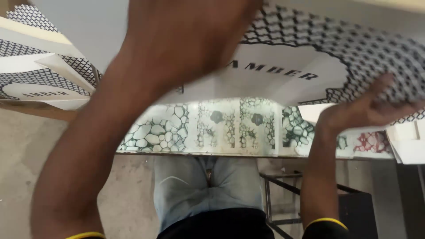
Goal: Folding and assembling paper gift boxes.
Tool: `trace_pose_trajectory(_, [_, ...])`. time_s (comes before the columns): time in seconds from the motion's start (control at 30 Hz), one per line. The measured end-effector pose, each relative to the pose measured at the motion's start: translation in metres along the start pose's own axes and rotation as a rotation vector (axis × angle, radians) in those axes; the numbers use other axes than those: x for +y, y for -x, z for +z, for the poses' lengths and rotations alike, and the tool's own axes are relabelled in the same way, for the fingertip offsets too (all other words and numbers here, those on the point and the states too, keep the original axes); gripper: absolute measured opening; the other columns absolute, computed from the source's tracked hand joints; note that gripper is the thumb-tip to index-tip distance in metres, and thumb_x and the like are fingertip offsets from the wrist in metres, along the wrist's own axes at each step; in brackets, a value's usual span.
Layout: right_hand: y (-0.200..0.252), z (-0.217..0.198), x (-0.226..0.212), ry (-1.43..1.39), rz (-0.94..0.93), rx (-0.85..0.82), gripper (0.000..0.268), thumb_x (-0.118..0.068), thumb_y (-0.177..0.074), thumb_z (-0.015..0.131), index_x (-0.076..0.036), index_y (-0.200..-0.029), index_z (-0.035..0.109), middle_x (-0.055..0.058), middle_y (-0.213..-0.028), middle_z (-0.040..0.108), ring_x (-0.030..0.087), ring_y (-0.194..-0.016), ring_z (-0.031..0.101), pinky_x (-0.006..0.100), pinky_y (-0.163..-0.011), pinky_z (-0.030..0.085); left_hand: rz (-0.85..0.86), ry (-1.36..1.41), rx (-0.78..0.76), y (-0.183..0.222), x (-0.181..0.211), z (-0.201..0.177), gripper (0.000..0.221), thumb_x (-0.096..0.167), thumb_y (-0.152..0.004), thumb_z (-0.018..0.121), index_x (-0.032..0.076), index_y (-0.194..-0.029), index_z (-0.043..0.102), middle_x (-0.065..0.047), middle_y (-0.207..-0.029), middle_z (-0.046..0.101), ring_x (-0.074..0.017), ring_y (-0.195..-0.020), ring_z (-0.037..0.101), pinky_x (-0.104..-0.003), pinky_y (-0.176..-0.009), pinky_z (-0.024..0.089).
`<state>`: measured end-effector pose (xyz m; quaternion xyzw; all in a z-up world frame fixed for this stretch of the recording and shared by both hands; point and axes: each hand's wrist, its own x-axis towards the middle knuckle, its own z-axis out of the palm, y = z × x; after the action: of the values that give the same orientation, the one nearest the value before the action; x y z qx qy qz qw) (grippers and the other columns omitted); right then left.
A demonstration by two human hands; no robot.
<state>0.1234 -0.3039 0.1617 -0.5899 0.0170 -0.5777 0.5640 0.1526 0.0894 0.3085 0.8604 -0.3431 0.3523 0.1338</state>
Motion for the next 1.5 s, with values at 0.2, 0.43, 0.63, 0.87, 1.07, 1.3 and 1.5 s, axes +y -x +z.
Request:
trace_pose_trajectory(0.2, [0.089, -0.079, -0.018, -0.078, -0.244, -0.355, 0.053, -0.024, -0.101, 0.064, -0.007, -0.141, 0.034, 0.022, -0.146, 0.050, 0.036, -0.138, 0.055, 0.055, -0.118, 0.047, 0.243, -0.136, 0.276, 0.058, 0.003, -0.041, 0.004, 0.010, -0.108, 0.064, 0.013, -0.107, 0.065, -0.002, -0.101, 0.072, -0.0178, -0.099, 0.067, -0.046, -0.106, 0.036])
trace_pose_trajectory(0.43, [0.213, -0.111, -0.141, -0.058, -0.473, -1.068, 0.015, -0.020, -0.098, 0.060, -0.012, -0.110, 0.062, 0.011, -0.133, 0.065, 0.034, -0.129, 0.060, 0.060, -0.109, 0.046, -0.205, 0.283, 0.077, 0.142, -0.004, -0.026, 0.022, -0.006, -0.093, 0.066, 0.007, -0.109, 0.070, -0.007, -0.113, 0.074, -0.0271, -0.126, 0.066, -0.054, -0.123, 0.022])
trace_pose_trajectory(0.63, [0.286, -0.078, -0.188, -0.047, -0.389, -1.311, 0.016, -0.019, -0.097, 0.077, -0.016, -0.104, 0.063, 0.004, -0.143, 0.065, 0.030, -0.136, 0.055, 0.059, -0.114, 0.042, -0.352, 0.543, -0.249, 0.189, -0.030, -0.008, 0.031, -0.008, -0.091, 0.061, 0.005, -0.117, 0.071, -0.013, -0.135, 0.067, -0.0333, -0.129, 0.061, -0.046, -0.112, 0.047])
trace_pose_trajectory(0.87, [0.334, -0.032, -0.191, 0.244, -0.429, -1.587, 0.051, -0.044, -0.084, 0.080, -0.022, -0.127, 0.066, 0.021, -0.163, 0.039, 0.041, -0.151, 0.031, 0.060, -0.120, 0.024, -0.697, 0.969, -0.572, 0.251, -0.007, 0.079, 0.042, 0.022, -0.102, 0.052, 0.004, -0.139, 0.060, -0.016, -0.137, 0.066, -0.0279, -0.119, 0.062, -0.039, -0.102, 0.049])
trace_pose_trajectory(1.07, [0.334, -0.012, -0.144, 0.259, -0.295, -1.439, 0.080, -0.064, -0.086, 0.078, -0.014, -0.143, 0.052, 0.028, -0.162, 0.026, 0.050, -0.151, 0.021, 0.072, -0.118, 0.008, -1.520, 1.304, -0.514, 0.260, 0.010, 0.102, 0.055, 0.043, -0.106, 0.040, 0.005, -0.134, 0.069, -0.017, -0.124, 0.074, -0.0248, -0.114, 0.064, -0.036, -0.098, 0.044])
trace_pose_trajectory(1.3, [0.254, 0.065, -0.067, 0.301, -0.184, -1.537, 0.062, -0.026, -0.097, 0.067, -0.013, -0.154, 0.048, 0.015, -0.171, 0.030, 0.040, -0.161, 0.022, 0.060, -0.130, 0.018, -1.060, 0.906, -0.248, 0.290, 0.058, 0.106, 0.052, 0.029, -0.093, 0.073, 0.001, -0.135, 0.058, -0.015, -0.125, 0.070, -0.0227, -0.114, 0.066, -0.036, -0.097, 0.050])
trace_pose_trajectory(1.5, [0.189, 0.164, -0.055, -0.064, -0.754, -1.812, 0.035, -0.034, -0.100, 0.065, -0.009, -0.124, 0.070, 0.010, -0.120, 0.067, 0.029, -0.131, 0.059, 0.057, -0.123, 0.031, -1.194, 1.319, -0.262, 0.272, 0.055, 0.089, 0.043, 0.026, -0.096, 0.070, 0.004, -0.132, 0.061, -0.008, -0.115, 0.074, -0.0129, -0.103, 0.068, -0.030, -0.089, 0.056])
